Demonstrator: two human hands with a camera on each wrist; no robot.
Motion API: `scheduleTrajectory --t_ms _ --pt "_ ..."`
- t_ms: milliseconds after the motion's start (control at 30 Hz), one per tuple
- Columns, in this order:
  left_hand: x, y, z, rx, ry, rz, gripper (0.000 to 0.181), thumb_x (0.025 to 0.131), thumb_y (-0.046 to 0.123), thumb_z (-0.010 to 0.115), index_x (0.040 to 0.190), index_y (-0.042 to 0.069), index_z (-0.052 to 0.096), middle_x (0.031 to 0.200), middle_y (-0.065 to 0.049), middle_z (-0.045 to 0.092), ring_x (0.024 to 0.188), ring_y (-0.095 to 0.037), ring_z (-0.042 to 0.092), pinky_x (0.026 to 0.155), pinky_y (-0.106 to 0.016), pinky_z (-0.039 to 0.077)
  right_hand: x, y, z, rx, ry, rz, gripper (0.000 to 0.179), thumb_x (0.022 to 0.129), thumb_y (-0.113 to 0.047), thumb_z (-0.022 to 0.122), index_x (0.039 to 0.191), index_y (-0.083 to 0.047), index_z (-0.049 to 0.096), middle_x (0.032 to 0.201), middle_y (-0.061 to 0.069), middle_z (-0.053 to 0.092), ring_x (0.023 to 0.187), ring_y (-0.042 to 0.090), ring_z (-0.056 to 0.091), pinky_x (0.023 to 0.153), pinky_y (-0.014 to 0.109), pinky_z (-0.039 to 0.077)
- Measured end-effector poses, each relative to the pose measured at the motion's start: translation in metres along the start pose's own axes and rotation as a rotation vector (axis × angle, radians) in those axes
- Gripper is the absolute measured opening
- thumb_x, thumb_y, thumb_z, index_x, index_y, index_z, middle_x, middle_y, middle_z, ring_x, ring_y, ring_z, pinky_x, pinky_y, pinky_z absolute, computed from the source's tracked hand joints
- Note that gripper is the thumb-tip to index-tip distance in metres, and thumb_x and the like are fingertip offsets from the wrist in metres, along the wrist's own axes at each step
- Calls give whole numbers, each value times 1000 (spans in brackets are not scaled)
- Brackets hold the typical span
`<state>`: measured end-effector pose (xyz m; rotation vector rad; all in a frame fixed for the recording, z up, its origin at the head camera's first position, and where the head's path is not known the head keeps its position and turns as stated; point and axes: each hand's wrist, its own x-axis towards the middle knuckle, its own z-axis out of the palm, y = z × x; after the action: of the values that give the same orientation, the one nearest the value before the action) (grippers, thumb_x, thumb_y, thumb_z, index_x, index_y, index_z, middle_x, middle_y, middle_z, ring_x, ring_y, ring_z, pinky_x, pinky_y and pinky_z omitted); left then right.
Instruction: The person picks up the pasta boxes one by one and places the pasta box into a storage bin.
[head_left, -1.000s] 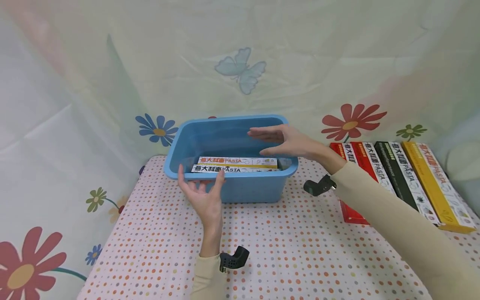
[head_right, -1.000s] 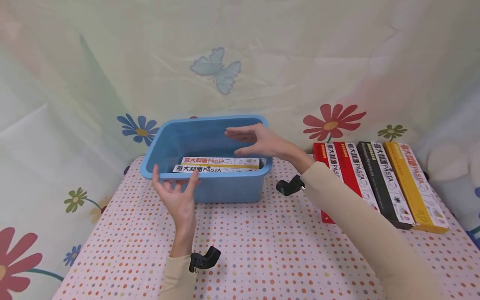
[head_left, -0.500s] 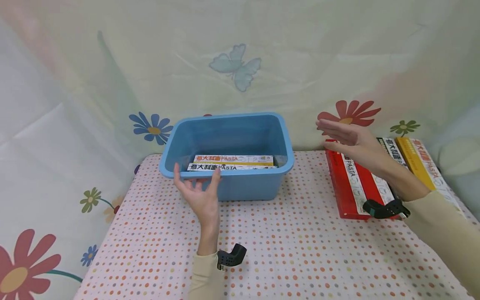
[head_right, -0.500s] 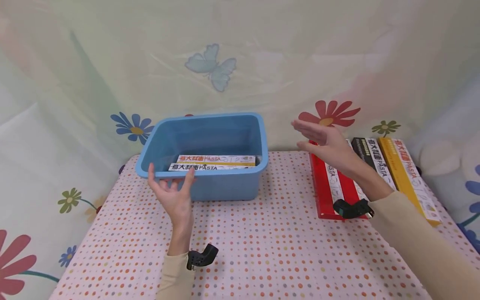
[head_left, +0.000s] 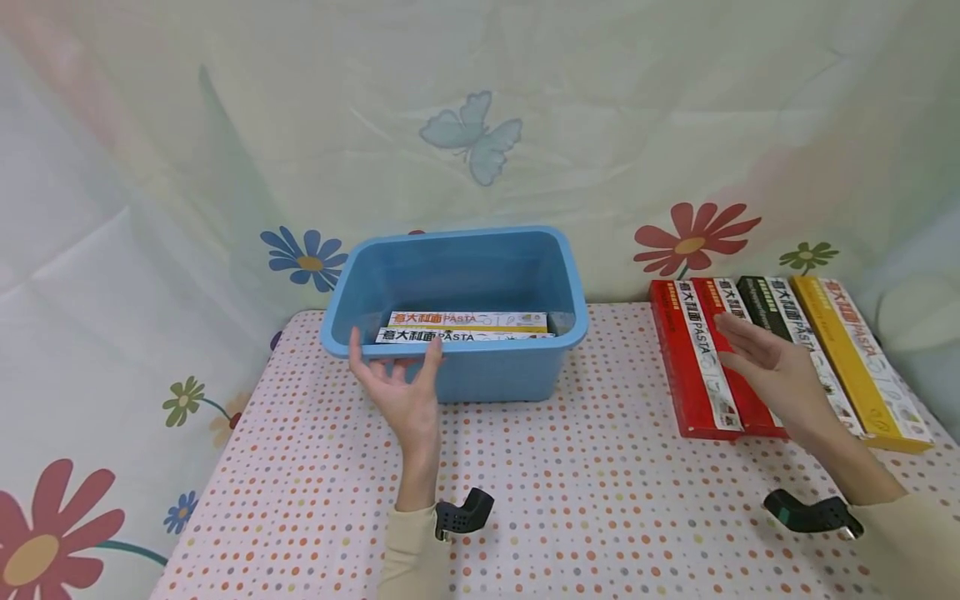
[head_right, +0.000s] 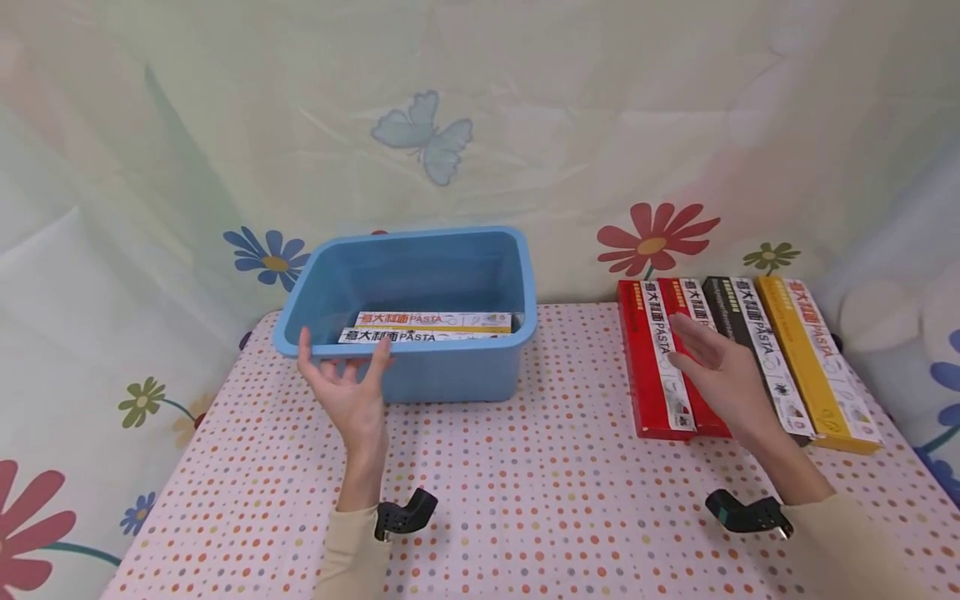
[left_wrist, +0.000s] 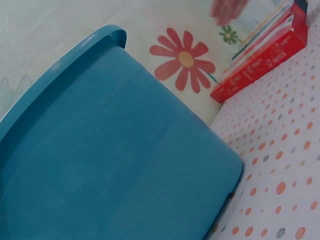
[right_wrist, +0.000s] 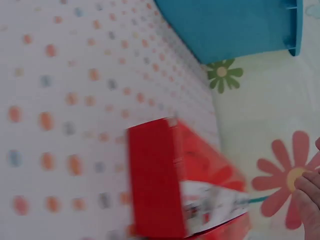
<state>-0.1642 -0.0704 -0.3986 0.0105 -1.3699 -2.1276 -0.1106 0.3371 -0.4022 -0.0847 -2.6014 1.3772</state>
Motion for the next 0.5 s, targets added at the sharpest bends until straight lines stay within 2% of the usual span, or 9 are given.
scheduleTrajectory --t_ms 200,333,500 --pt "0 0 0 7 6 1 105 84 0 85 165 15 20 144 -16 45 98 -28 57 81 -37 65 -18 21 12 -25 -39 79 62 112 -23 49 164 1 26 160 32 36 145 26 48 85 -1 45" --pt "-1 1 1 5 4 -8 104 85 1 85 165 16 20 144 -16 45 98 -28 57 81 -36 64 -23 25 17 -25 -25 153 63 112 -27 48 163 2 25 157 35 38 144 31 48 82 -1 46" --pt "-1 2 2 2 6 -7 103 85 1 84 165 15 20 143 -16 45 100 -28 57 81 -35 64 -22 22 21 -8 -18 212 65 112 -28 46 165 0 21 158 34 37 144 48 41 78 -1 47"
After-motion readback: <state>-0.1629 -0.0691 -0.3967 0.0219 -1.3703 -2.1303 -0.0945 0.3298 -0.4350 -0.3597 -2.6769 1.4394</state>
